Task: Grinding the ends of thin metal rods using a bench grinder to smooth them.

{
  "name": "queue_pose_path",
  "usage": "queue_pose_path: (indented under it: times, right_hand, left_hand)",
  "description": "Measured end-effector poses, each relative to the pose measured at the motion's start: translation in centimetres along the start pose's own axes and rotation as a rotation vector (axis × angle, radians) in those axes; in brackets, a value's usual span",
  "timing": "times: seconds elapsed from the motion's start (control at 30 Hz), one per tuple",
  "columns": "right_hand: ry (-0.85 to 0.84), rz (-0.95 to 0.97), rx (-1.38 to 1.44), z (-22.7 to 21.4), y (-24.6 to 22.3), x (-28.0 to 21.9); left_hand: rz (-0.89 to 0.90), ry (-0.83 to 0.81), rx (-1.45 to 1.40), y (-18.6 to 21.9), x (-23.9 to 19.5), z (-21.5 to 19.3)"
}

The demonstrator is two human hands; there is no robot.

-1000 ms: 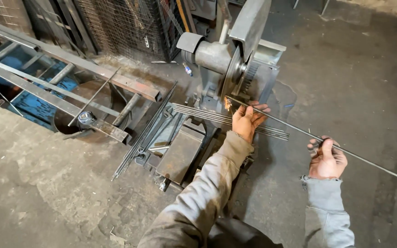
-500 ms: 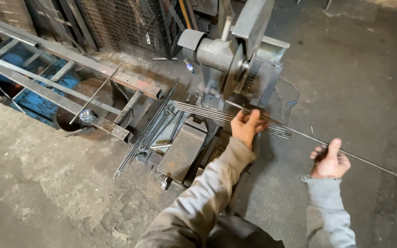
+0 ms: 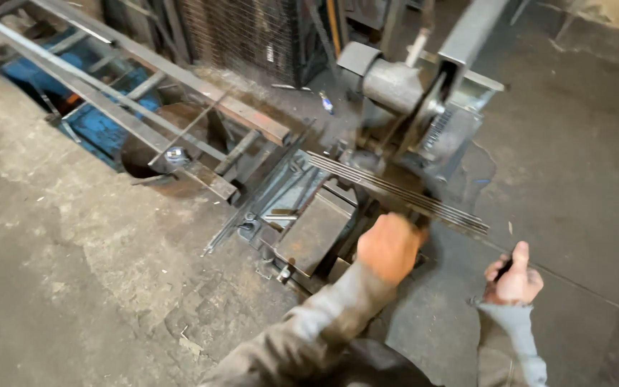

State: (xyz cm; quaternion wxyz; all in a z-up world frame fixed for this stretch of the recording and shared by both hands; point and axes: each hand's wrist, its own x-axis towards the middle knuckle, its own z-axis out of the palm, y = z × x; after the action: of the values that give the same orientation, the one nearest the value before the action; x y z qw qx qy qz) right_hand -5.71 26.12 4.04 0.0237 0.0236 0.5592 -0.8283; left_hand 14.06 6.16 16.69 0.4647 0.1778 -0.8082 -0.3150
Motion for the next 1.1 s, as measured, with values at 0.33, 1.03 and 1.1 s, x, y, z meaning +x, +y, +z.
queue_pose_path:
  times: [0.33,1.03,1.1]
  right_hand:
    - [-0.560,0.267,-0.285,12.0,2.0,-10.1]
    - [-0.977,-0.809,-2.021,10.8,14.5,11.5]
    - [-0.966,-0.926,-2.073,10.0,15.7,12.1]
  left_hand:
    - [0.218,-0.342,0.422,-14.2,-6.0,-18.6]
    - [-0.726,-0.287,0.806,-49.6,-11.5,-9.9]
    - [-0.743,-0.329,0.793,-46.4,-8.8,-9.9]
